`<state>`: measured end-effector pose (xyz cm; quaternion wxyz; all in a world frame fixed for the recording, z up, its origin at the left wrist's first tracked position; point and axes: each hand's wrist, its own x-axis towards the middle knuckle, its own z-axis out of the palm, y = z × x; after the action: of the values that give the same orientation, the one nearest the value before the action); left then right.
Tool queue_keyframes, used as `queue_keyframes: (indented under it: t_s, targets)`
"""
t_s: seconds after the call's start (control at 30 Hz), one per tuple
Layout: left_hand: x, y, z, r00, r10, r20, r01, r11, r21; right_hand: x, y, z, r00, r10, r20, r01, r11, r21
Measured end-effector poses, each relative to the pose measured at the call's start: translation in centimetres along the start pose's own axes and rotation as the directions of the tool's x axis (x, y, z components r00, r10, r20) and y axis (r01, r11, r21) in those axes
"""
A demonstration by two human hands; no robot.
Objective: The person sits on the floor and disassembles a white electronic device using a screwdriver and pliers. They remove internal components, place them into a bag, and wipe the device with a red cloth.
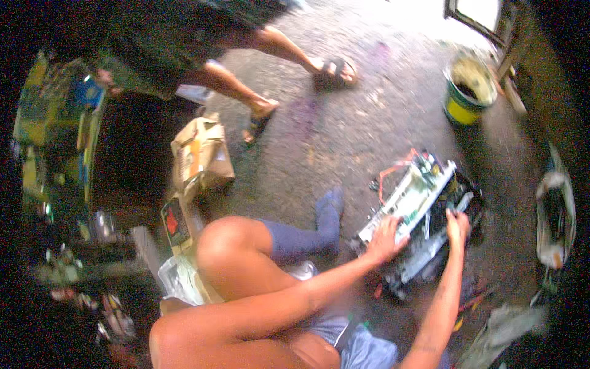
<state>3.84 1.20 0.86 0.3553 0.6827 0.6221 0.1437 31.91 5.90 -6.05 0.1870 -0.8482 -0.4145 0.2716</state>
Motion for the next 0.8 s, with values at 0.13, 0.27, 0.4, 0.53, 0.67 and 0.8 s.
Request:
queue_keyframes:
  t_s: [0.13, 0.27, 0.4, 0.53, 0.67, 0.8]
  targets:
    - [-0.8, 0.7, -1.0, 0.998, 0.032, -0.057, -0.032, 0.999, -0.003, -0.4, -2.1, -1.9, 0.982, 0.141, 0.123, -0.139, 0.990, -0.019]
    - [-1.0, 1.3, -1.5, 1.000, 0.009, -0.026, -0.010, 0.999, -0.032, -0.6, -2.5, -1.8, 0.980, 0.160, 0.118, -0.172, 0.980, 0.097]
    - [-2.1, 0.2, -1.1, 0.997, -0.001, -0.081, -0.001, 0.999, -0.033, -2.3, -4.7, -2.4, 0.946, 0.199, 0.256, -0.237, 0.963, 0.127]
    - [-0.4, 1.5, -1.4, 0.999, 0.042, -0.034, -0.044, 0.998, -0.052, 1.2, 1.8, -0.9, 0.983, 0.144, 0.115, -0.160, 0.977, 0.141]
    - [-0.1, -0.7, 0.3, 0.999, 0.027, -0.042, -0.028, 0.999, -0.037, -0.5, -1.8, -1.3, 0.993, 0.019, 0.117, -0.028, 0.997, 0.074]
    - [-0.2, -1.9, 1.8, 0.987, 0.077, -0.142, -0.079, 0.997, -0.006, -1.4, -5.5, -2.1, 0.982, 0.050, 0.183, -0.006, 0.972, -0.234]
